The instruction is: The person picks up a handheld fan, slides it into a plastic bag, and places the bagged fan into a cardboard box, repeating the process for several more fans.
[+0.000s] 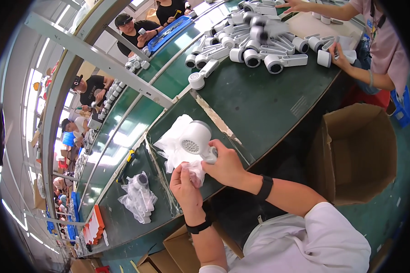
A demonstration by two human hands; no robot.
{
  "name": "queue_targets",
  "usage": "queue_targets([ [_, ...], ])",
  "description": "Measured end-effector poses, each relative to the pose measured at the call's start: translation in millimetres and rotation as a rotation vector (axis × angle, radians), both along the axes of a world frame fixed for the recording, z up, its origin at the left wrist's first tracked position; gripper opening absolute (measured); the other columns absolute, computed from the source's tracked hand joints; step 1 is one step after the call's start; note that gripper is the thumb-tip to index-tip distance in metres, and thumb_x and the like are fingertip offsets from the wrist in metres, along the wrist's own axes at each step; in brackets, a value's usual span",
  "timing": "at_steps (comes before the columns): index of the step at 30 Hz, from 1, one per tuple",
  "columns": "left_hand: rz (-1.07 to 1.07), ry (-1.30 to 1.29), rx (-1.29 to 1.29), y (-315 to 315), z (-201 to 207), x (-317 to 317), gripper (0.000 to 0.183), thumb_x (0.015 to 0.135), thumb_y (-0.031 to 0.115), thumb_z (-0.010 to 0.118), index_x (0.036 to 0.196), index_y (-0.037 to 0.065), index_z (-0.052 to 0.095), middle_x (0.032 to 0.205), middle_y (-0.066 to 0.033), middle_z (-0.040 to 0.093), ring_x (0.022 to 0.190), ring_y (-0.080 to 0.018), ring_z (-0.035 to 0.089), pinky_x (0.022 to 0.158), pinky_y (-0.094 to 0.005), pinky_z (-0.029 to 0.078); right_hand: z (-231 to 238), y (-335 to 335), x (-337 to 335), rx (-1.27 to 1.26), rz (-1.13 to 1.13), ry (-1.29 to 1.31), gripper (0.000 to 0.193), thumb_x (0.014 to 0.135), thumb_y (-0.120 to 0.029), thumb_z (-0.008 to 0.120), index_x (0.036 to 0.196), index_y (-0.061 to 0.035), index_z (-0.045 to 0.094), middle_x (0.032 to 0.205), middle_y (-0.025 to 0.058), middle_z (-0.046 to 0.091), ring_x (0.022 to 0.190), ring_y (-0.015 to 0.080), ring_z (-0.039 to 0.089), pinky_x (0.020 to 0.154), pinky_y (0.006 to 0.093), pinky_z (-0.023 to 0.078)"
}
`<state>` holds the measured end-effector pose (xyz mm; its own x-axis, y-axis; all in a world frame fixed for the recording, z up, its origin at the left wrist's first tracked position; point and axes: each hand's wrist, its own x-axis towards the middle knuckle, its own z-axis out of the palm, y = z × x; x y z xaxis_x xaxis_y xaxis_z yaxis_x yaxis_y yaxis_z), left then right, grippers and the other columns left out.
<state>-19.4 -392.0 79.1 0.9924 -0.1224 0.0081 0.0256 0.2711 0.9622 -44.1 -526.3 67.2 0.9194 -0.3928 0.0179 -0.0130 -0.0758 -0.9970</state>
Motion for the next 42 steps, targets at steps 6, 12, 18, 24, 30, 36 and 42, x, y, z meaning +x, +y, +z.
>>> queue_targets([
  [6, 0.117, -0.054, 0.016, 0.3, -1.1, 1.8, 0.012, 0.097, 0.009, 0.058, 0.104, 0.000, 0.062, 0.070, 0.0027, 0.054, 0.053, -0.0026, 0.041, 0.046, -0.0182, 0.028, -6.4, -13.0, -5.4, -0.054, -0.119, -0.010, 0.047, 0.073, -0.018, 0.077, 0.110, 0.0014, 0.056, 0.091, 0.0127, 0.069, 0.085, 0.0176, 0.067, 0.076, 0.0330, 0.053],
  [12, 0.034, -0.015, -0.020, -12.6, 1.5, -1.2, 0.013, 0.096, 0.009, 0.058, 0.105, 0.000, 0.062, 0.070, 0.0028, 0.054, 0.053, -0.0018, 0.041, 0.046, -0.0184, 0.028, 1.1, -3.7, -2.6, 0.024, 0.070, -0.021, 0.051, 0.072, -0.020, 0.080, 0.111, 0.0013, 0.055, 0.092, 0.0137, 0.068, 0.087, 0.0175, 0.066, 0.078, 0.0310, 0.052],
  [18, 0.032, 0.022, -0.009, -9.9, 3.4, -1.3, 0.012, 0.096, 0.010, 0.059, 0.104, 0.001, 0.062, 0.066, 0.0053, 0.050, 0.052, -0.0009, 0.039, 0.045, -0.0181, 0.027, -7.3, -5.4, 8.9, 0.031, 0.008, 0.006, 0.046, 0.072, -0.014, 0.074, 0.111, 0.0011, 0.055, 0.096, 0.0142, 0.067, 0.089, 0.0191, 0.065, 0.079, 0.0330, 0.051],
  [24, 0.145, 0.007, 0.018, -9.2, 3.3, 2.9, 0.010, 0.096, 0.010, 0.058, 0.101, 0.002, 0.063, 0.064, 0.0061, 0.047, 0.051, -0.0005, 0.038, 0.044, -0.0177, 0.026, -8.1, -13.2, 6.0, -0.041, -0.053, -0.052, 0.052, 0.069, -0.018, 0.070, 0.115, 0.0001, 0.054, 0.090, 0.0214, 0.068, 0.086, 0.0343, 0.068, 0.077, 0.0381, 0.052],
  [30, 0.222, -0.033, 0.033, -15.6, 5.1, 3.1, 0.009, 0.096, 0.009, 0.058, 0.100, 0.002, 0.063, 0.062, 0.0070, 0.046, 0.051, -0.0004, 0.038, 0.044, -0.0178, 0.026, -4.4, -20.1, -2.2, -0.026, -0.056, -0.034, 0.054, 0.069, -0.019, 0.072, 0.115, 0.0009, 0.053, 0.093, 0.0208, 0.067, 0.087, 0.0336, 0.067, 0.078, 0.0379, 0.052],
  [36, 0.185, -0.091, 0.148, -7.0, -7.3, 6.1, 0.009, 0.095, 0.004, 0.057, 0.099, -0.001, 0.063, 0.091, -0.0014, 0.060, 0.059, -0.0019, 0.046, 0.049, -0.0177, 0.033, 19.6, -54.2, -45.1, -0.107, 0.310, -0.120, 0.054, 0.080, -0.027, 0.071, 0.122, -0.0014, 0.049, 0.091, 0.0166, 0.067, 0.083, 0.0288, 0.067, 0.077, 0.0363, 0.052],
  [42, 0.032, -0.149, 0.201, -8.8, -2.3, 7.0, 0.010, 0.093, 0.000, 0.057, 0.098, -0.004, 0.065, 0.108, -0.0047, 0.060, 0.072, -0.0049, 0.054, 0.061, -0.0191, 0.042, 50.4, -83.8, -48.9, -0.128, 0.877, 0.320, 0.079, 0.087, -0.027, 0.066, 0.146, -0.0063, 0.018, 0.086, 0.0111, 0.067, 0.066, 0.0208, 0.066, 0.065, 0.0320, 0.053],
])
